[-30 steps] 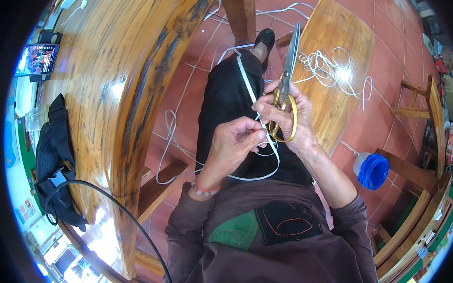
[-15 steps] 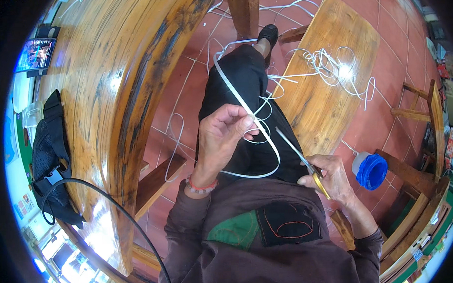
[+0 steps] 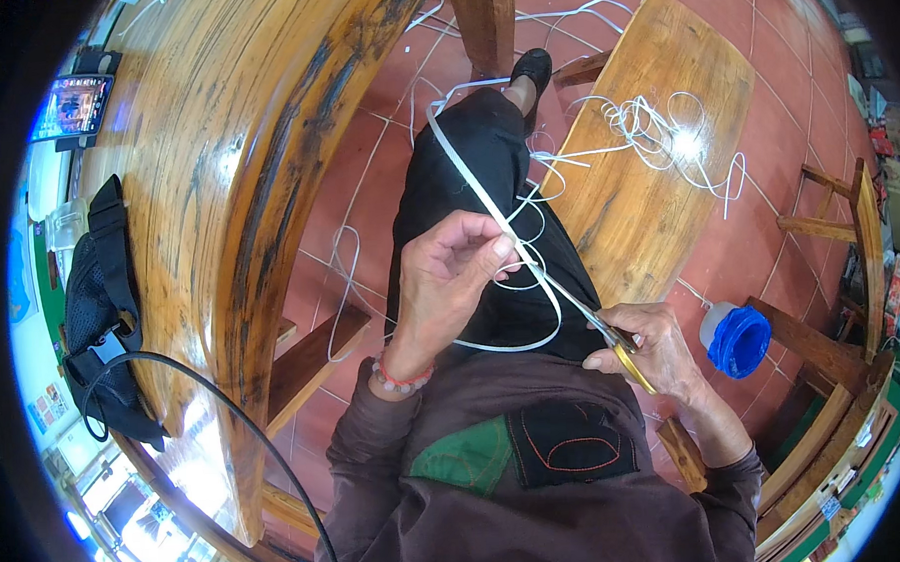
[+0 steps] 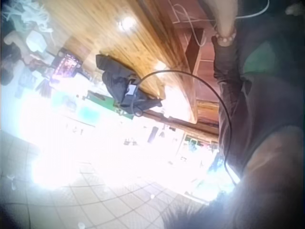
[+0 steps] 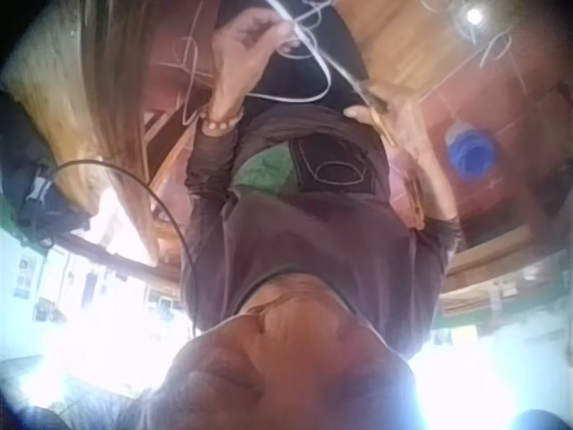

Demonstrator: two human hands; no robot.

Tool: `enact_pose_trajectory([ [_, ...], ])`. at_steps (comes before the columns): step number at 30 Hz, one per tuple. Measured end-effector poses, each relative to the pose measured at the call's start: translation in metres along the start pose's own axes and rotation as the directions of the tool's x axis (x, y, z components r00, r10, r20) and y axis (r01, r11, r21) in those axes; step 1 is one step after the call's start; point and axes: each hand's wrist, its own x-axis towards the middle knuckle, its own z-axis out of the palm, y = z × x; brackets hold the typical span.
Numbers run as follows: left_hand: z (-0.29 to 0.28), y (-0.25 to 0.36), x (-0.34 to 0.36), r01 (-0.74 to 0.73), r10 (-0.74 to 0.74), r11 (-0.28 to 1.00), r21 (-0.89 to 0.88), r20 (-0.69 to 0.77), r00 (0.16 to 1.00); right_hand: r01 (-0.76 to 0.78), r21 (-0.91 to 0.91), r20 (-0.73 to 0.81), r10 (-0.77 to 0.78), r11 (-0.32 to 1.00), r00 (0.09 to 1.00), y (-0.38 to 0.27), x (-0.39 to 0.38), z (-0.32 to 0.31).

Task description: The person repeatedly measures and cuts lengths of white cable using scissors. They pull the cable taut, cut it, and then gather the cut pieces on the table.

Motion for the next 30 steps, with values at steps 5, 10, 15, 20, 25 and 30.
enact_pose_trajectory([
  [5,0.003,-0.001,-0.002,-0.003,0.002,0.999,-0.035,-0.025,1.0,-0.104,0.204,0.057,0.094,0.973,0.994,0.001,0.002,0.008],
  [10,0.004,-0.003,-0.002,-0.021,0.017,0.997,-0.071,-0.063,0.998,-0.034,0.187,0.022,0.031,0.982,0.999,0.007,0.001,0.017],
  [15,0.006,-0.003,-0.002,-0.029,0.023,0.997,-0.07,-0.089,0.996,-0.022,0.192,-0.015,0.025,0.981,1.0,0.005,0.002,0.022],
  [20,0.006,-0.006,-0.002,-0.061,0.055,0.997,-0.054,-0.101,0.993,-0.026,0.198,-0.053,0.038,0.98,0.998,0.003,0.002,0.028],
  [25,0.006,-0.007,-0.002,-0.051,0.042,0.996,-0.079,-0.105,0.994,-0.049,0.156,-0.021,0.053,0.987,0.998,-0.004,0.002,0.025],
  [30,0.006,-0.009,-0.002,-0.051,0.041,0.994,-0.093,-0.099,0.994,-0.07,0.16,-0.033,0.077,0.985,0.997,-0.003,0.001,0.027],
])
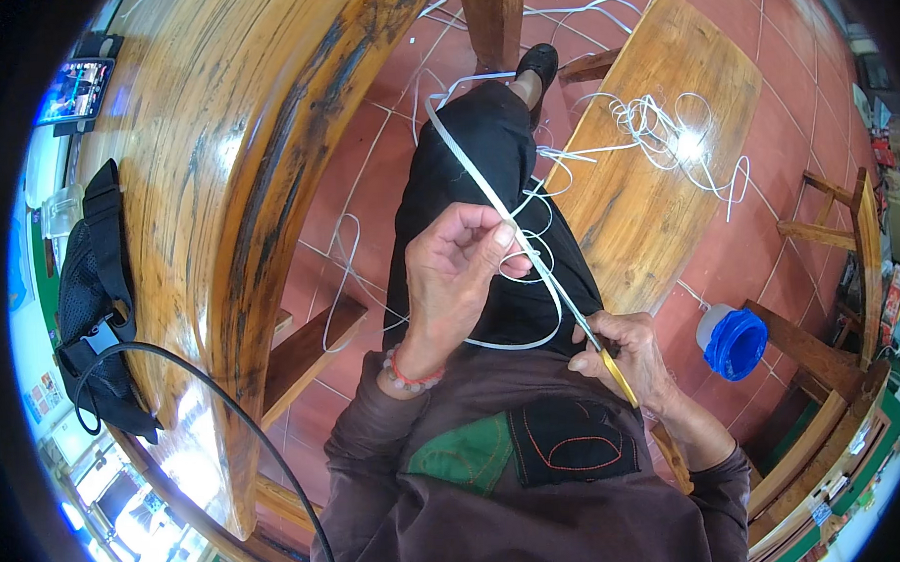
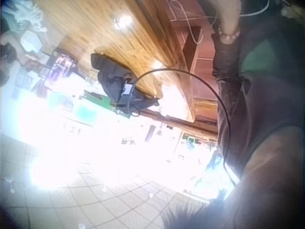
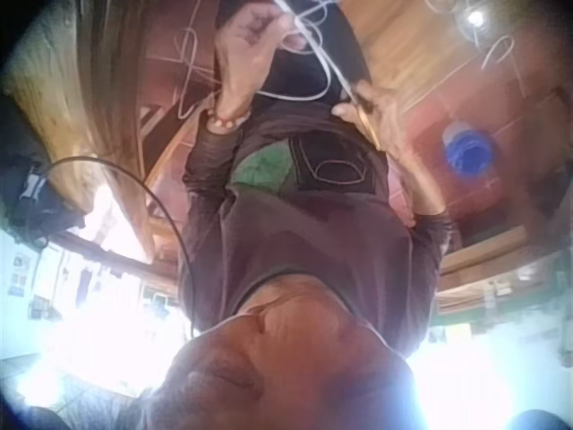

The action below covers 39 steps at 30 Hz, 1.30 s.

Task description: The person repeatedly measures and cuts lengths of white cable using scissors. They pull the cable taut, cut it, and then gather the cut pieces on the table.

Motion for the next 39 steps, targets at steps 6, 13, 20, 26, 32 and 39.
enact_pose_trajectory([
  [6,-0.001,0.0,0.0,-0.004,0.004,1.0,0.0,0.01,1.0,0.005,-0.045,-0.007,-0.006,0.999,1.0,-0.003,0.0,0.0],
  [13,0.0,0.0,0.0,0.006,-0.006,1.0,-0.012,0.014,1.0,0.014,-0.032,-0.021,-0.014,0.999,1.0,-0.003,0.0,-0.001],
  [20,-0.001,-0.002,0.002,0.017,-0.017,1.0,-0.026,0.022,1.0,0.053,-0.086,-0.015,-0.055,0.995,0.998,0.005,-0.003,0.0],
  [26,-0.001,-0.004,0.002,0.053,-0.052,0.994,-0.094,0.012,0.999,0.017,-0.008,-0.064,-0.018,1.0,0.998,0.0,0.001,0.0],
  [32,-0.006,0.0,0.005,-0.012,0.01,0.996,-0.087,-0.024,1.0,-0.037,-0.276,-0.088,0.013,0.961,0.996,0.035,-0.016,-0.022],
  [39,-0.007,0.002,0.005,-0.042,0.047,0.995,-0.094,0.048,0.998,-0.25,-0.82,-0.281,0.019,0.515,0.96,0.14,-0.006,-0.029],
])
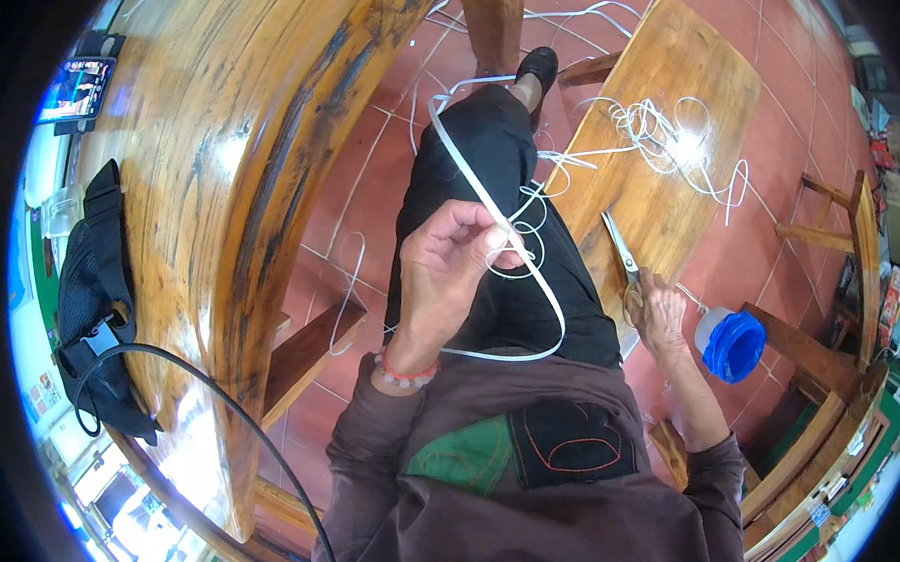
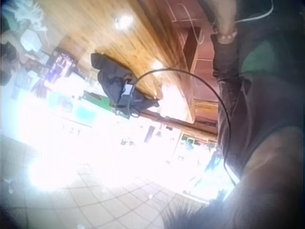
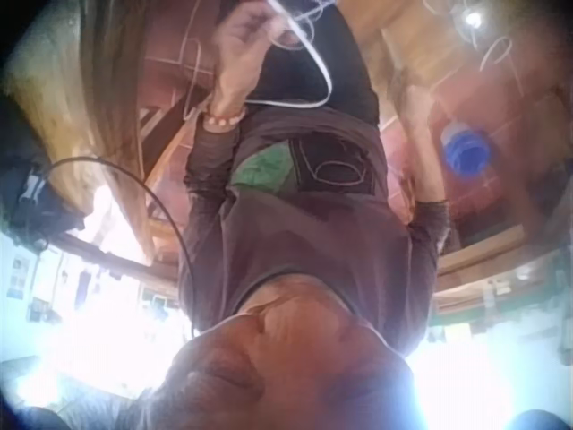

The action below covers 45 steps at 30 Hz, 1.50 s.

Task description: The person repeatedly measures and cuts lengths of white cable using scissors. They pull the cable taut, cut it, and then gather the cut pieces on the table.

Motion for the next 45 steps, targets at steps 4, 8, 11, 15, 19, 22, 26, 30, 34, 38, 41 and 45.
enact_pose_trajectory([
  [4,-0.001,-0.003,0.001,0.019,-0.019,1.0,-0.001,0.044,0.999,-0.055,-0.174,0.019,0.06,0.983,0.998,-0.011,-0.002,0.004],
  [8,0.005,-0.003,-0.005,0.039,-0.048,0.989,0.146,0.063,0.997,0.11,0.334,-0.146,-0.064,0.936,0.987,-0.058,0.027,-0.067],
  [11,0.013,-0.001,-0.007,0.004,-0.021,0.973,0.23,0.073,0.997,0.221,0.819,-0.212,-0.078,0.529,0.974,-0.114,0.046,-0.122],
  [15,0.012,0.002,-0.007,-0.047,0.014,0.95,0.309,0.107,0.994,0.203,0.904,-0.108,-0.259,0.376,0.96,-0.12,0.059,-0.115],
  [19,0.008,0.003,-0.009,0.0,-0.038,0.952,0.306,0.119,0.992,-0.133,0.988,0.151,-0.297,0.081,0.943,-0.118,0.059,-0.118],
  [22,0.008,0.004,-0.008,0.084,-0.122,0.961,0.265,0.13,0.984,-0.127,0.992,0.114,-0.312,-0.019,0.943,-0.118,0.062,-0.116],
  [26,0.006,-0.007,-0.005,0.099,-0.122,0.962,0.255,0.075,0.99,0.109,0.982,-0.09,-0.123,0.156,0.988,-0.141,0.058,-0.1],
  [30,-0.012,-0.004,-0.011,0.166,-0.209,0.94,0.299,0.115,0.971,0.325,0.89,-0.306,-0.109,0.32,0.946,-0.157,0.053,-0.094],
  [34,-0.011,-0.002,-0.017,0.285,-0.296,0.954,0.095,0.155,0.942,0.423,0.809,-0.423,-0.095,0.408,0.901,-0.157,0.053,-0.087],
  [38,-0.003,-0.006,-0.012,0.341,-0.336,0.94,0.002,0.178,0.925,0.282,0.909,-0.267,-0.093,0.307,0.959,-0.148,0.061,-0.092],
  [41,-0.002,-0.003,-0.011,0.328,-0.324,0.945,0.011,0.191,0.926,0.006,0.999,-0.012,-0.158,-0.035,0.987,-0.143,0.064,-0.093],
  [45,-0.012,-0.001,-0.013,0.314,-0.327,0.945,0.093,0.249,0.911,0.164,0.98,-0.165,-0.001,0.117,0.986,-0.144,0.07,-0.089],
])
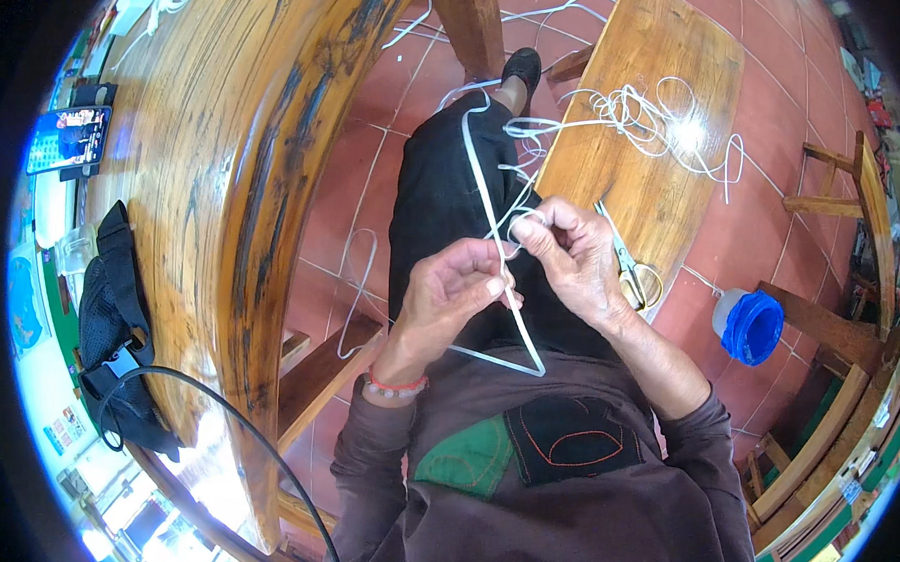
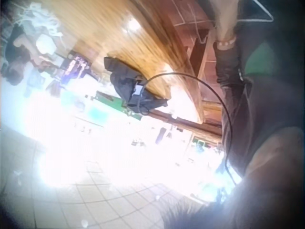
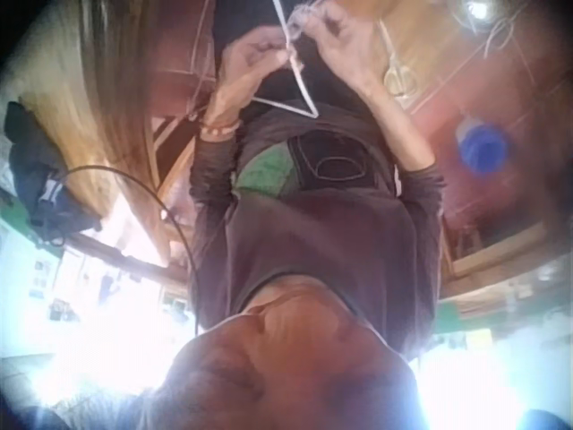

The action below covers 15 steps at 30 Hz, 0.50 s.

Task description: The person repeatedly measures and cuts lengths of white cable using scissors. They pull the cable taut, cut it, and then gather the cut pieces on the table.

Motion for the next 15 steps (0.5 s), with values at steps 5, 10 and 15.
enact_pose_trajectory([
  [5,-0.008,0.004,-0.004,0.028,-0.026,0.999,-0.018,0.093,0.995,0.132,-0.248,-0.086,-0.157,0.96,0.984,0.002,0.014,-0.006],
  [10,-0.02,0.004,-0.012,0.03,-0.025,0.999,-0.039,0.128,0.991,0.116,-0.337,-0.109,-0.161,0.935,0.981,-0.002,0.023,-0.009],
  [15,-0.039,0.019,-0.029,0.079,-0.096,0.992,0.102,0.173,0.98,0.133,-0.453,-0.179,-0.236,0.881,0.955,-0.003,0.036,-0.02],
])
